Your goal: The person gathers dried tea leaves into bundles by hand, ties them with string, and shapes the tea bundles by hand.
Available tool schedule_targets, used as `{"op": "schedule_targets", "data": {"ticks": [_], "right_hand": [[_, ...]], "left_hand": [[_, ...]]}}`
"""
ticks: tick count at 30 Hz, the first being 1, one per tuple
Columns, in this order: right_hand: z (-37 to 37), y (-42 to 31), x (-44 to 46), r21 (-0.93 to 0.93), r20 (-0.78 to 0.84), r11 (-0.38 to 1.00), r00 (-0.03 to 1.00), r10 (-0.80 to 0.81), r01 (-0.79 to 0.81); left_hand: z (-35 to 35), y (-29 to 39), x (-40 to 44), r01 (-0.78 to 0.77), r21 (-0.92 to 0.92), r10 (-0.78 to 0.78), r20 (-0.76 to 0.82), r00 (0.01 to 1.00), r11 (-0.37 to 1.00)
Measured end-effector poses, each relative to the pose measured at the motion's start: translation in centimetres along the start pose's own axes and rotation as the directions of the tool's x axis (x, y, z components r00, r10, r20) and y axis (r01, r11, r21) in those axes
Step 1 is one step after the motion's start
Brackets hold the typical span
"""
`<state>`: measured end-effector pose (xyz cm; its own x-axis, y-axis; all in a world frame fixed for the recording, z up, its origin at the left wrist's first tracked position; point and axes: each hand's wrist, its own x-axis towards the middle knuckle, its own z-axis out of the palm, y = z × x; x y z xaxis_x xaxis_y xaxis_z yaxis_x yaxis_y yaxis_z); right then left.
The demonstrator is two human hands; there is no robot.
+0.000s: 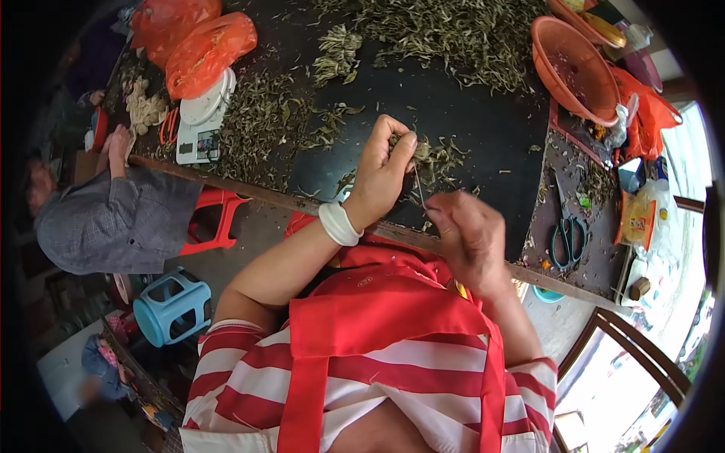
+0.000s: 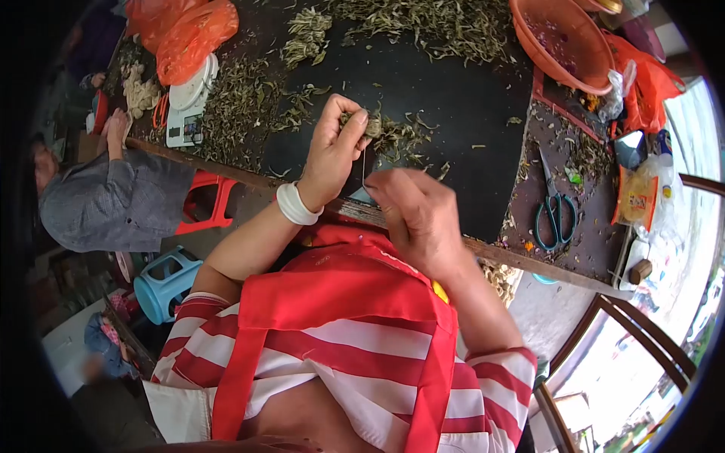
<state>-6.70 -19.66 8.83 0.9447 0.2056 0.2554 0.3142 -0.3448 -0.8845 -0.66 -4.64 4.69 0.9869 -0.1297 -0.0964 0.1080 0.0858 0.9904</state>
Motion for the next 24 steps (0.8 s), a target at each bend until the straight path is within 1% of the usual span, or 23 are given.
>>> {"op": "schedule_targets", "data": {"ticks": [1, 3, 4, 5, 6, 8, 9, 10, 11, 13, 14, 15, 16, 17, 18, 19, 20, 21, 23, 24], "right_hand": [[-1.0, -0.1, 1.0, -0.006, -0.014, 1.0, 1.0, 0.008, -0.008], [-3.1, 0.5, 3.3, -0.118, -0.076, 0.962, 0.964, -0.254, 0.244], [-3.7, 1.0, 4.3, -0.157, -0.086, 0.977, 0.983, -0.16, 0.145], [-4.2, 1.5, 5.0, -0.195, -0.1, 0.98, 0.993, -0.07, 0.05], [-3.6, 3.4, 4.5, -0.205, -0.106, 0.978, 0.992, -0.068, 0.045], [-1.0, 8.7, 3.0, 0.109, 0.026, 0.985, 0.99, -0.139, 0.135], [-0.1, 7.6, 1.8, 0.071, 0.069, 0.997, 0.996, -0.048, 0.043], [0.8, 5.9, -0.1, 0.028, 0.108, 0.998, 0.993, 0.044, -0.047], [0.7, 3.9, -0.3, 0.032, 0.129, 0.999, 0.991, 0.032, -0.037], [-0.5, -0.7, -0.6, 0.185, 0.198, 0.958, 0.963, 0.182, -0.219], [-1.3, -0.9, 0.1, 0.172, 0.139, 0.985, 0.99, 0.009, -0.033], [-2.3, -0.2, 1.5, 0.132, 0.08, 0.978, 0.981, -0.176, 0.164], [-2.8, 1.1, 2.7, 0.117, 0.063, 0.98, 0.983, -0.17, 0.161], [-3.2, 2.8, 3.9, 0.112, -0.009, 0.993, 1.0, -0.029, 0.03], [-3.2, 4.1, 4.4, 0.119, -0.073, 0.988, 0.992, 0.104, -0.095], [-2.0, 6.1, 3.5, 0.167, -0.055, 0.983, 0.995, 0.089, -0.079], [-0.8, 7.5, 2.9, 0.22, -0.027, 0.973, 0.997, 0.072, -0.064], [-0.4, 6.0, 2.2, 0.223, -0.006, 0.973, 0.998, 0.057, -0.054], [0.2, 2.1, 0.0, 0.121, 0.191, 0.966, 0.961, 0.202, -0.227], [0.1, 2.0, 0.4, 0.132, 0.196, 0.963, 0.958, 0.208, -0.236]], "left_hand": [[0.3, -0.3, -0.3, -0.027, 0.037, 0.025, 0.05, 0.998, 0.999], [0.9, -0.7, -1.1, -0.083, 0.104, 0.066, 0.155, 0.986, 0.991], [1.3, -0.5, -1.6, -0.079, 0.099, 0.062, 0.171, 0.983, 0.992], [1.8, -0.1, -2.1, -0.076, 0.025, 0.07, 0.184, 0.98, 0.997], [2.2, 0.5, -2.5, -0.071, -0.049, 0.079, 0.191, 0.978, 0.996], [2.4, 1.4, -2.7, -0.08, -0.199, 0.114, 0.164, 0.98, 0.977], [2.2, 1.6, -2.3, -0.098, -0.205, 0.127, 0.137, 0.982, 0.974], [1.8, 1.7, -1.5, -0.157, -0.079, 0.164, 0.105, 0.981, 0.985], [1.4, 1.6, -0.9, -0.198, 0.055, 0.194, 0.08, 0.978, 0.979], [0.8, 1.2, -1.1, -0.226, 0.329, 0.21, 0.083, 0.974, 0.917], [1.0, 0.9, -1.7, -0.217, 0.333, 0.195, 0.1, 0.976, 0.918], [1.6, 0.5, -2.2, -0.263, 0.301, 0.231, 0.14, 0.963, 0.917], [2.5, 0.2, -2.8, -0.311, 0.261, 0.271, 0.178, 0.946, 0.914], [3.2, -0.1, -3.2, -0.358, 0.217, 0.316, 0.206, 0.926, 0.908], [3.6, -0.1, -3.1, -0.404, 0.176, 0.364, 0.22, 0.905, 0.898], [3.5, 0.1, -2.8, -0.412, 0.173, 0.375, 0.211, 0.903, 0.894], [3.0, 0.6, -2.3, -0.382, 0.199, 0.351, 0.175, 0.92, 0.902], [2.3, 1.2, -1.7, -0.351, 0.226, 0.328, 0.132, 0.935, 0.909], [1.2, 1.7, -1.1, -0.273, 0.278, 0.269, 0.051, 0.962, 0.921], [1.1, 1.3, -1.6, -0.26, 0.286, 0.257, 0.049, 0.965, 0.922]]}}
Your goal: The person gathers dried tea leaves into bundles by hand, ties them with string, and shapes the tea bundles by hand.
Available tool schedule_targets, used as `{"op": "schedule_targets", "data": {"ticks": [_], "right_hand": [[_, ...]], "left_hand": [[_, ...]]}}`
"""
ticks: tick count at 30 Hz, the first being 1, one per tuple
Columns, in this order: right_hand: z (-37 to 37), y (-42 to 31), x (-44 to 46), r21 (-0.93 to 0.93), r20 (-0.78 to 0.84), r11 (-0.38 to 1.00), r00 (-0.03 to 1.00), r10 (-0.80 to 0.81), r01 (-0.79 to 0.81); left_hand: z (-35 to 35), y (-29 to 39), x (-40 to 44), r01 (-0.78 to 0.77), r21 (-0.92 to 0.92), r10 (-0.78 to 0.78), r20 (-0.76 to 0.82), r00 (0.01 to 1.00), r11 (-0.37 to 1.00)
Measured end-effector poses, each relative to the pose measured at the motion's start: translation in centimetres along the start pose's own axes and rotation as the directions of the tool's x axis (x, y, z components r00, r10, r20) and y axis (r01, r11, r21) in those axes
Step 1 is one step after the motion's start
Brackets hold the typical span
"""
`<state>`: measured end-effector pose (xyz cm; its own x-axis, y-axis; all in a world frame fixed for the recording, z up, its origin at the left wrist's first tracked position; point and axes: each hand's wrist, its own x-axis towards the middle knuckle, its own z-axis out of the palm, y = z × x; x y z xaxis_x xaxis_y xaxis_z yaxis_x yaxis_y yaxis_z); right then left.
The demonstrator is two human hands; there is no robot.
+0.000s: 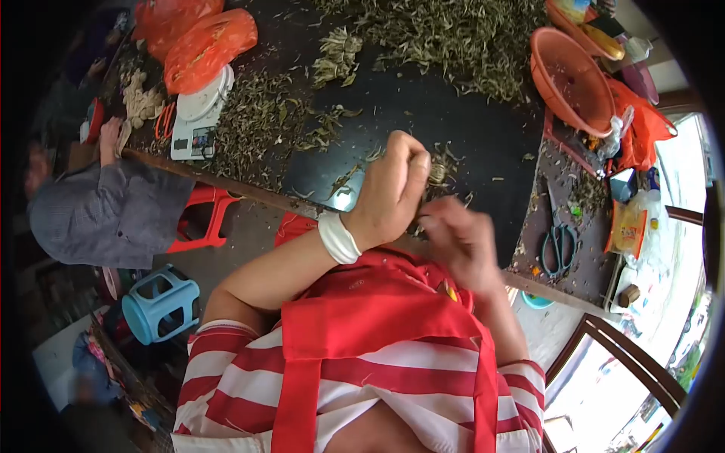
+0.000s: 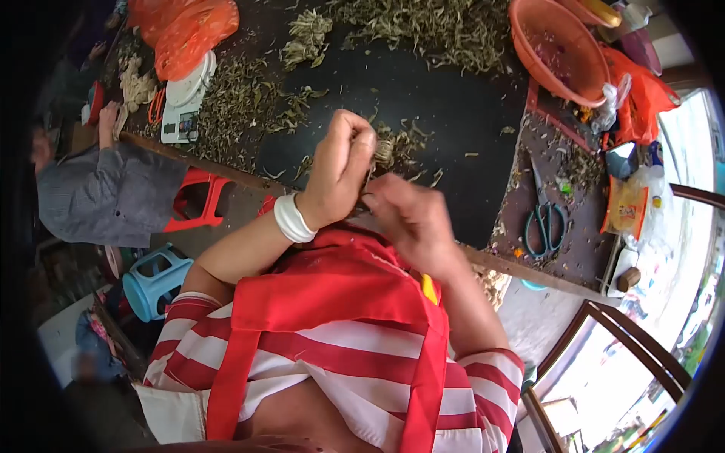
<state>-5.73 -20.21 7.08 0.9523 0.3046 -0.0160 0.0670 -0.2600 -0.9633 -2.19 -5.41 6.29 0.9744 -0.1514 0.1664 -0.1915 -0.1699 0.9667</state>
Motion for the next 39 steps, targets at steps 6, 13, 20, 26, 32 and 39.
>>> {"op": "schedule_targets", "data": {"ticks": [6, 13, 20, 26, 32, 39], "right_hand": [[-4.9, 0.6, 1.0, 0.069, -0.143, 0.991, 0.984, -0.104, 0.115], [-1.3, 2.0, 1.7, 0.643, -0.17, 0.766, 0.972, 0.162, -0.015], [1.8, 2.1, 1.2, -0.061, -0.297, 0.942, 0.895, -0.333, 0.33], [-0.6, 1.9, -0.5, 0.748, -0.097, 0.657, 0.966, 0.241, -0.089], [-1.2, 5.1, 1.9, 0.383, -0.251, 0.917, 0.943, 0.22, -0.111], [-4.0, -0.8, 0.4, 0.94, -0.185, 0.287, 0.983, -0.016, 0.182]], "left_hand": [[1.0, 0.1, -0.3, 0.077, -0.252, -0.002, 0.284, 0.959, 0.965], [1.0, 0.7, -1.0, 0.374, -0.536, -0.235, 0.31, 0.921, 0.757], [0.7, 0.9, -0.3, 0.415, -0.527, -0.386, 0.171, 0.907, 0.742], [0.4, -1.7, 1.4, 0.684, -0.652, -0.077, 0.74, 0.668, -0.328], [-1.7, -1.9, 2.0, 0.588, -0.753, -0.091, 0.635, 0.767, -0.294], [-0.4, -0.2, 1.0, 0.66, -0.718, -0.244, 0.696, 0.675, -0.222]]}}
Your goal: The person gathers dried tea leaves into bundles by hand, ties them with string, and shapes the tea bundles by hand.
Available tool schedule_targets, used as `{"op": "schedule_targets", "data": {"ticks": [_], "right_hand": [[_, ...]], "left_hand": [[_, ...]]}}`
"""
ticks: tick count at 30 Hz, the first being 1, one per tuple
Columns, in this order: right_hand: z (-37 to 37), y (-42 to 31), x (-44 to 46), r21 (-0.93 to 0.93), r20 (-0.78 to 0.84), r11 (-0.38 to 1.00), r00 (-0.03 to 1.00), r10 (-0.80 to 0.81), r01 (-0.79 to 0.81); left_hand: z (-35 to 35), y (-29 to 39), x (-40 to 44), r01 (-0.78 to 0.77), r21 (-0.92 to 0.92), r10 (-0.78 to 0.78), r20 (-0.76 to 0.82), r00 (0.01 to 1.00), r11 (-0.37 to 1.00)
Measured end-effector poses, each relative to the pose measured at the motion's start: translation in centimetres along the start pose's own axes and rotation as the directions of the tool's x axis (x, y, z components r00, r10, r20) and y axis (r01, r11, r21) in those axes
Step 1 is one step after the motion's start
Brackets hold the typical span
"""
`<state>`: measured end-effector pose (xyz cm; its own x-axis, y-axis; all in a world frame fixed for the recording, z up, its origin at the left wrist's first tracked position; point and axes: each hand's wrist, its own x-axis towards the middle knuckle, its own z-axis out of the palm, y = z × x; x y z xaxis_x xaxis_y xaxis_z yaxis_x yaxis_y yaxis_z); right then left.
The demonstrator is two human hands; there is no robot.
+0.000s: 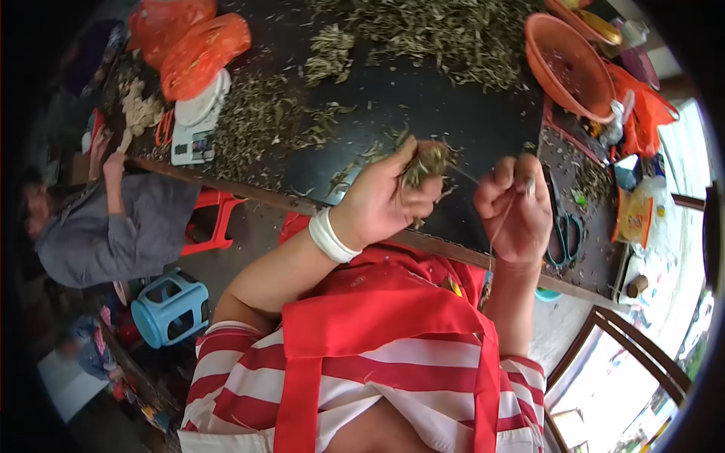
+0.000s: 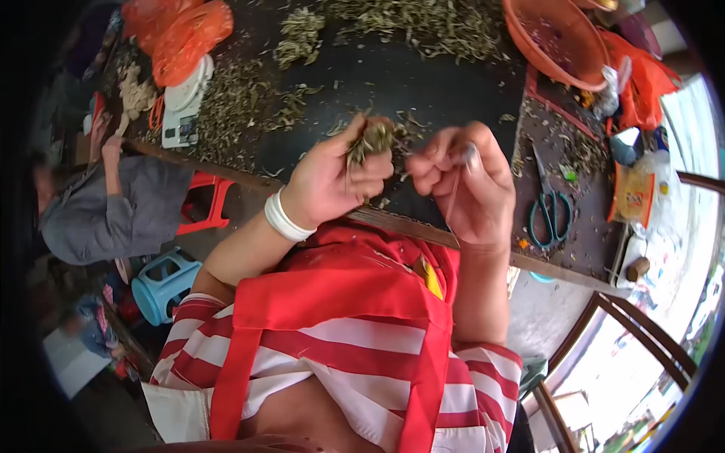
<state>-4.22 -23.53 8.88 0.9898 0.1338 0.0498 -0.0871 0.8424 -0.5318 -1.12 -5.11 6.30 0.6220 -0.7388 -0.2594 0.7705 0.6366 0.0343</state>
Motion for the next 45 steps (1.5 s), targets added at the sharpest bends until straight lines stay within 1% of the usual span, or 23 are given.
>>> {"op": "schedule_targets", "data": {"ticks": [1, 2, 3, 5, 6, 11, 13, 15, 16, 18, 19, 20, 21, 22, 23, 24, 25, 31, 34, 35, 36, 40, 45], "right_hand": [[0.0, -0.2, -0.4, -0.014, -0.014, 1.0, 1.0, -0.017, 0.017], [-0.1, -0.1, -0.7, -0.256, -0.079, 0.967, 0.997, -0.018, -0.003], [-0.2, 0.1, -0.8, -0.479, -0.136, 0.877, 0.99, -0.027, -0.042], [-0.6, 0.7, -0.2, -0.817, -0.219, 0.556, 0.974, -0.052, -0.154], [-0.8, 1.1, -0.4, -0.814, -0.223, 0.556, 0.974, -0.031, -0.168], [-0.8, 1.4, -0.1, -0.978, 0.108, 0.186, 0.992, 0.066, 0.094], [-1.4, 1.2, 0.6, -0.986, 0.14, 0.101, 0.989, 0.05, 0.135], [-5.2, 0.4, 2.4, -0.88, 0.473, -0.086, 0.875, -0.104, 0.466], [-6.1, 0.5, 1.9, -0.882, 0.47, -0.096, 0.875, -0.118, 0.461], [-7.7, 1.3, 1.9, -0.959, 0.282, -0.016, 0.949, -0.138, 0.283], [-7.5, 4.7, -0.6, -0.975, 0.166, 0.162, 0.983, 0.084, 0.151], [-6.0, 8.3, -1.1, -0.955, 0.118, 0.297, 0.95, 0.29, 0.029], [-2.3, 8.9, -0.5, -0.866, 0.435, 0.388, 0.859, 0.27, 0.316], [1.1, 8.2, -0.4, -0.699, 0.688, 0.476, 0.685, 0.241, 0.534], [1.6, 7.0, -0.4, -0.697, 0.687, 0.49, 0.683, 0.246, 0.524], [1.3, 5.4, -0.6, -0.875, 0.409, 0.345, 0.9, 0.153, 0.339], [1.0, 4.6, -0.7, -0.972, 0.088, 0.218, 0.996, 0.001, 0.086], [-1.3, 4.2, 0.9, -0.934, 0.012, 0.355, 0.995, -0.104, 0.049], [-2.8, 4.6, 1.0, -0.428, -0.281, 0.897, 0.96, -0.02, -0.107], [-3.1, 4.9, 0.6, -0.172, -0.358, 0.976, 0.932, 0.062, -0.132], [-3.1, 5.4, 0.2, -0.158, -0.363, 0.978, 0.929, 0.07, -0.136], [-2.2, 6.9, 0.4, 0.022, -0.392, 0.996, 0.916, 0.084, -0.082], [-2.6, 6.7, -0.2, -0.015, -0.377, 0.995, 0.922, 0.087, -0.1]], "left_hand": [[0.2, -0.5, 0.2, 0.024, -0.003, -0.024, 0.01, 1.0, 1.0], [0.5, -0.8, 0.1, 0.03, 0.074, -0.032, 0.017, 0.999, 0.997], [0.6, -0.8, -0.2, 0.025, 0.152, -0.029, 0.026, 0.999, 0.988], [0.7, -0.5, -0.7, -0.029, 0.299, 0.017, 0.041, 0.999, 0.954], [0.3, -0.7, -1.1, -0.037, 0.286, 0.03, 0.03, 0.999, 0.958], [-0.4, -0.7, -0.9, -0.035, 0.243, -0.012, 0.188, 0.982, 0.969], [0.3, -1.7, -1.5, -0.381, 0.562, 0.153, 0.409, 0.899, 0.734], [1.0, -2.5, -2.2, -0.654, 0.684, 0.17, 0.638, 0.751, 0.321], [1.3, -1.8, -2.1, -0.652, 0.685, 0.153, 0.643, 0.751, 0.325], [1.7, 0.4, -1.9, -0.521, 0.769, 0.306, 0.429, 0.85, 0.369], [1.7, 0.8, -2.7, -0.416, 0.808, 0.354, 0.277, 0.894, 0.418], [2.1, 1.9, -2.4, -0.337, 0.834, 0.392, 0.16, 0.906, 0.438], [2.2, 2.8, -2.0, -0.343, 0.844, 0.392, 0.175, 0.903, 0.413], [1.7, 2.9, -2.0, -0.311, 0.893, 0.445, 0.146, 0.884, 0.325], [0.8, 2.9, -2.1, -0.267, 0.933, 0.503, 0.116, 0.857, 0.241], [0.1, 2.7, -2.2, -0.214, 0.964, 0.557, 0.092, 0.826, 0.159], [-0.3, 2.6, -2.2, -0.156, 0.985, 0.602, 0.08, 0.794, 0.075], [-0.4, 0.5, -0.2, -0.233, 0.946, 0.581, 0.06, 0.811, 0.226], [-3.5, -0.3, 1.6, -0.293, 0.955, 0.624, 0.199, 0.755, 0.049], [-4.2, -0.8, 1.7, -0.297, 0.955, 0.631, 0.233, 0.74, -0.005], [-4.0, -1.2, 1.7, -0.282, 0.959, 0.63, 0.223, 0.744, -0.006], [-1.0, -2.0, 3.2, -0.259, 0.792, 0.521, -0.086, 0.849, 0.553], [0.2, -1.4, 3.3, -0.127, 0.889, 0.541, -0.148, 0.828, 0.439]]}}
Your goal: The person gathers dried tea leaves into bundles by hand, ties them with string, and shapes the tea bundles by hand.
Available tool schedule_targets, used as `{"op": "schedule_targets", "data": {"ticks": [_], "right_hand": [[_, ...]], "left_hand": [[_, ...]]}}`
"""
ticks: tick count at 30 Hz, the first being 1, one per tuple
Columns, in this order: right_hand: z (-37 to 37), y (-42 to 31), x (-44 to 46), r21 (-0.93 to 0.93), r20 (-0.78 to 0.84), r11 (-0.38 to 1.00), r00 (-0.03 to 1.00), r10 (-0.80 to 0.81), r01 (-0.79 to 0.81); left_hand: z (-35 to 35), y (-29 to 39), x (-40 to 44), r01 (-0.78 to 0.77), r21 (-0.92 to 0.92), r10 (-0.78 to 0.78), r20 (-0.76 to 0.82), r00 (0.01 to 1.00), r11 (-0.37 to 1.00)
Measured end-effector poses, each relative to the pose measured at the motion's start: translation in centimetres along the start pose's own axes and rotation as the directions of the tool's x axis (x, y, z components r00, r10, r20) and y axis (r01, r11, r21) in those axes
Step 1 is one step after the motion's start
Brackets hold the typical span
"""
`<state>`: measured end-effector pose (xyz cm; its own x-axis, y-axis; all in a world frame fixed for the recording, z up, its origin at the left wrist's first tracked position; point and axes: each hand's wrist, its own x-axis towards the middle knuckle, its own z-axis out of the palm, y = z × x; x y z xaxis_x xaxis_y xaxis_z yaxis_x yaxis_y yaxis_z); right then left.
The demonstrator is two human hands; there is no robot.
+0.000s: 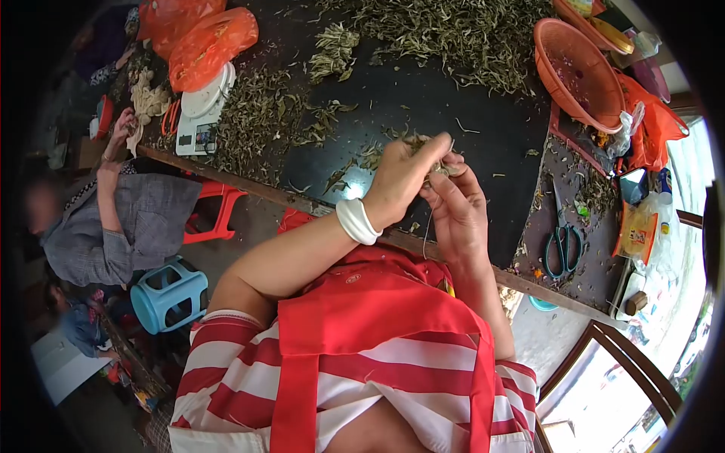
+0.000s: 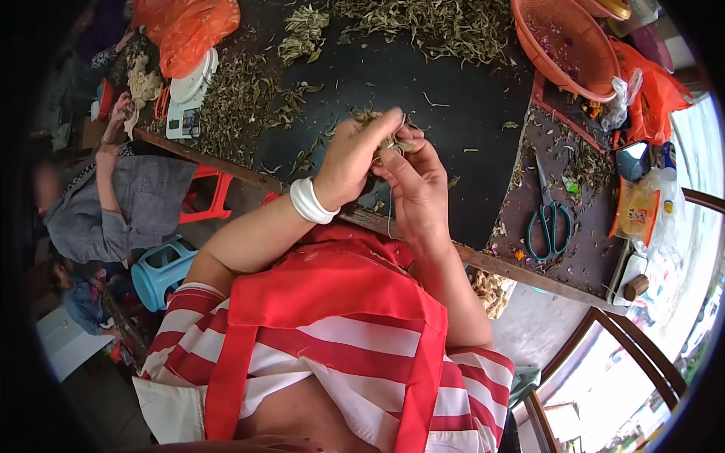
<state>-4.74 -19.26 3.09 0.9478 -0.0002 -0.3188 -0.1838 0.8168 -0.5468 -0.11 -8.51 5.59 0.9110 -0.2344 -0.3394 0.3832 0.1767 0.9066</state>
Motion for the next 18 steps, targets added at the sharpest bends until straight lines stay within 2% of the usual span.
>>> {"op": "schedule_targets", "data": {"ticks": [1, 5, 6, 7, 8, 10, 13, 15, 16, 18], "right_hand": [[-0.1, 0.0, -0.1, -0.003, 0.001, 1.0, 1.0, 0.004, -0.004], [-0.9, -0.1, -0.4, -0.071, 0.004, 0.997, 1.0, 0.031, -0.031], [-0.9, -0.2, -0.5, -0.068, 0.002, 0.997, 1.0, 0.028, -0.027], [-1.0, -0.3, -0.5, -0.129, 0.014, 0.991, 1.0, 0.025, -0.023], [-1.1, -0.5, -0.5, -0.192, 0.026, 0.981, 0.999, 0.025, -0.019], [-1.1, -1.1, -0.5, -0.326, 0.058, 0.945, 0.998, 0.037, -0.016], [-1.3, -2.3, -0.8, -0.338, 0.078, 0.941, 0.995, 0.065, -0.035], [-1.6, -3.2, -1.4, -0.348, 0.074, 0.936, 0.993, 0.089, -0.058], [-1.7, -3.4, -1.4, -0.352, 0.063, 0.934, 0.995, 0.08, -0.053], [-1.6, -3.5, -1.1, -0.63, -0.02, 0.776, 0.999, -0.043, 0.021]], "left_hand": [[-0.3, -0.1, 0.3, 0.0, -0.003, 0.0, -0.004, 1.0, 1.0], [-1.8, -1.2, 1.7, -0.237, 0.199, 0.225, 0.083, 0.971, 0.951], [-2.3, -1.1, 1.9, -0.237, 0.201, 0.224, 0.087, 0.971, 0.95], [-3.0, -0.9, 2.1, -0.302, 0.431, 0.275, 0.125, 0.953, 0.85], [-3.7, -0.7, 2.3, -0.351, 0.629, 0.315, 0.173, 0.933, 0.694], [-4.8, -0.6, 2.5, -0.383, 0.886, 0.361, 0.278, 0.89, 0.262], [-5.5, -0.2, 3.5, -0.401, 0.878, 0.445, 0.26, 0.857, 0.262], [-7.2, 0.7, 4.5, -0.2, 0.813, 0.452, -0.085, 0.888, 0.546], [-7.2, 0.8, 4.5, -0.208, 0.807, 0.447, -0.075, 0.891, 0.552], [-7.2, 1.0, 3.9, -0.148, 0.852, 0.289, -0.003, 0.957, 0.502]]}}
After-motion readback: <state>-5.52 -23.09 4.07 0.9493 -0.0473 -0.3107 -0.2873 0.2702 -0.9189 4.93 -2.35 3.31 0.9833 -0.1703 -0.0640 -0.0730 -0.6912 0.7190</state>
